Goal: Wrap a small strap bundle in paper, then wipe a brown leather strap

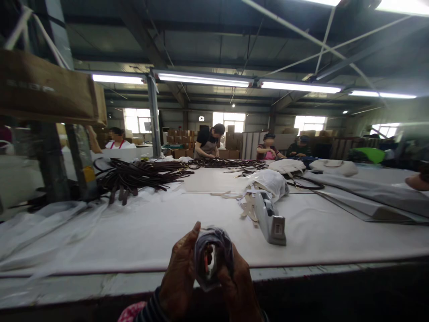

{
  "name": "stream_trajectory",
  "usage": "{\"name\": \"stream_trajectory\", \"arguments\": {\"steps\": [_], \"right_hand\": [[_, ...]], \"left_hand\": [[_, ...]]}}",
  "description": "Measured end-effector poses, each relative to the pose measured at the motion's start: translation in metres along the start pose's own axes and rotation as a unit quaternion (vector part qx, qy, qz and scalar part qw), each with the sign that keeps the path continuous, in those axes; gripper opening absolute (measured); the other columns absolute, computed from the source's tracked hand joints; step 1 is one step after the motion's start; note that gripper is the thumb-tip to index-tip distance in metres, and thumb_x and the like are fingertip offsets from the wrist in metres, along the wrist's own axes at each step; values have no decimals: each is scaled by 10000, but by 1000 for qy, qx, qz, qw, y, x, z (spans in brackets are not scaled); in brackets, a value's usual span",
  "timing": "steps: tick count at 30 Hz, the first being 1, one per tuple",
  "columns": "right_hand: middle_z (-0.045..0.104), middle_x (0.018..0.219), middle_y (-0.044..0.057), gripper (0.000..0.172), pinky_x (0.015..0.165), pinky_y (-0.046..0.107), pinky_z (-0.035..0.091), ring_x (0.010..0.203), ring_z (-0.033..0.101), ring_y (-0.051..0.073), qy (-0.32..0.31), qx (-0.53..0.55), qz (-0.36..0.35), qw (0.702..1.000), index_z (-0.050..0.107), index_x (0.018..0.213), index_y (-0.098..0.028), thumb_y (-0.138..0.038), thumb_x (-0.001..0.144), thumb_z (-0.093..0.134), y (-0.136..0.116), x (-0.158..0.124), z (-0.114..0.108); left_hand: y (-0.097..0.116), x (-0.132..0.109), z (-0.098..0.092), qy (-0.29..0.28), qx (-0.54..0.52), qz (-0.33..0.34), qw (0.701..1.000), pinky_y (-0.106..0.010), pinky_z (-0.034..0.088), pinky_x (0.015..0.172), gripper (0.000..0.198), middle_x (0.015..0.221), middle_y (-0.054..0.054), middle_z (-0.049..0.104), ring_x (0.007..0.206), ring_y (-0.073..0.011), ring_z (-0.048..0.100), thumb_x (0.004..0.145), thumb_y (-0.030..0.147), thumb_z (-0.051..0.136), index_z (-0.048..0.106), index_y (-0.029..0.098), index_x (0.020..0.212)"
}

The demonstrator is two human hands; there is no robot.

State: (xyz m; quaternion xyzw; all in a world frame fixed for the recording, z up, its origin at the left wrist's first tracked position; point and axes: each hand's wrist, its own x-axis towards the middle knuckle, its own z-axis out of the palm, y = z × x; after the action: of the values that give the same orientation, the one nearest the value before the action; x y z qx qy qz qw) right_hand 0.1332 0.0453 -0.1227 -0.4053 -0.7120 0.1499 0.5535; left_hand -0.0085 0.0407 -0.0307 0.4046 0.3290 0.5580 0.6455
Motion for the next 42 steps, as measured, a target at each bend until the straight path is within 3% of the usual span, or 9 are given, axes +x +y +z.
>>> {"name": "stream_trajectory", "arguments": {"steps": [5, 9, 12, 16, 23, 27, 31, 34, 42], "right_hand": [[652, 917, 121, 248, 627, 388, 546, 788, 654, 288, -46, -127, -130, 982, 592, 1056, -211, -400, 1014, 437, -16, 28, -24], [579, 825, 80, 138, 523, 346, 435, 710, 572, 247, -77, -259, -289, 918, 545, 909, -187, -144, 951, 420, -32, 67, -26], [583, 857, 87, 155, 538, 346, 409, 747, 542, 252, -73, -326, -392, 857, 558, 956, -162, -103, 923, 418, -34, 105, -23], [586, 906, 105, 175, 556, 338, 392, 792, 518, 251, -61, -345, -436, 829, 551, 1004, -153, -146, 992, 376, -21, 145, -10], [614, 1133, 78, 172, 675, 315, 485, 957, 575, 231, -237, -291, -295, 879, 531, 1131, -200, -218, 962, 556, 25, 127, 35], [557, 1326, 48, 487, 878, 347, 514, 1057, 594, 221, -350, -166, -185, 903, 497, 1287, -262, -305, 862, 730, 35, 105, 29], [576, 1357, 39, 426, 885, 365, 498, 1080, 584, 227, -344, -221, -179, 895, 516, 1332, -306, -215, 940, 655, 41, 108, 21], [571, 1377, 59, 424, 864, 361, 505, 1064, 583, 229, -335, -253, -204, 884, 535, 1353, -320, -255, 952, 657, 51, 118, 22], [629, 1001, 54, 186, 766, 311, 477, 883, 581, 202, -315, -158, -172, 920, 613, 1133, -212, -343, 1018, 549, 56, 118, 36]], "left_hand": [[54, -1, -19, -101, 222, -14, 970, -310, 456, 797, 500, 871, -40, 675, 876, -213, 606, 947, 615, 498, 679, 158, 855], [95, 11, -24, -233, 479, 0, 847, -300, 412, 792, 390, 908, -21, 660, 865, -208, 570, 894, 543, 625, 703, 173, 989], [111, 22, -20, -222, 584, 78, 777, -300, 395, 796, 349, 923, -11, 641, 857, -204, 553, 897, 505, 639, 679, 195, 1052], [115, 40, -27, -179, 572, 111, 792, -301, 407, 757, 364, 940, -20, 630, 856, -207, 550, 880, 493, 654, 648, 179, 1062], [32, 71, -106, -115, 639, 209, 731, -411, 413, 924, 166, 995, -67, 608, 1023, -269, 482, 904, 354, 619, 607, 188, 918], [-3, 74, -136, -158, 584, 214, 767, -436, 399, 996, 118, 1048, -72, 617, 1136, -289, 441, 891, 286, 595, 603, 205, 977], [-1, 77, -139, -164, 520, 186, 818, -438, 379, 1042, 157, 1098, -61, 623, 1200, -291, 426, 805, 211, 635, 601, 212, 959], [6, 82, -140, -201, 513, 185, 814, -447, 358, 1078, 122, 1054, -52, 653, 1225, -296, 424, 835, 242, 645, 615, 221, 951], [33, 106, -156, -246, 642, 229, 689, -502, 308, 1140, 287, 1455, -40, 522, 1405, -343, 324, 824, 138, 694, 686, 274, 1076]]}}
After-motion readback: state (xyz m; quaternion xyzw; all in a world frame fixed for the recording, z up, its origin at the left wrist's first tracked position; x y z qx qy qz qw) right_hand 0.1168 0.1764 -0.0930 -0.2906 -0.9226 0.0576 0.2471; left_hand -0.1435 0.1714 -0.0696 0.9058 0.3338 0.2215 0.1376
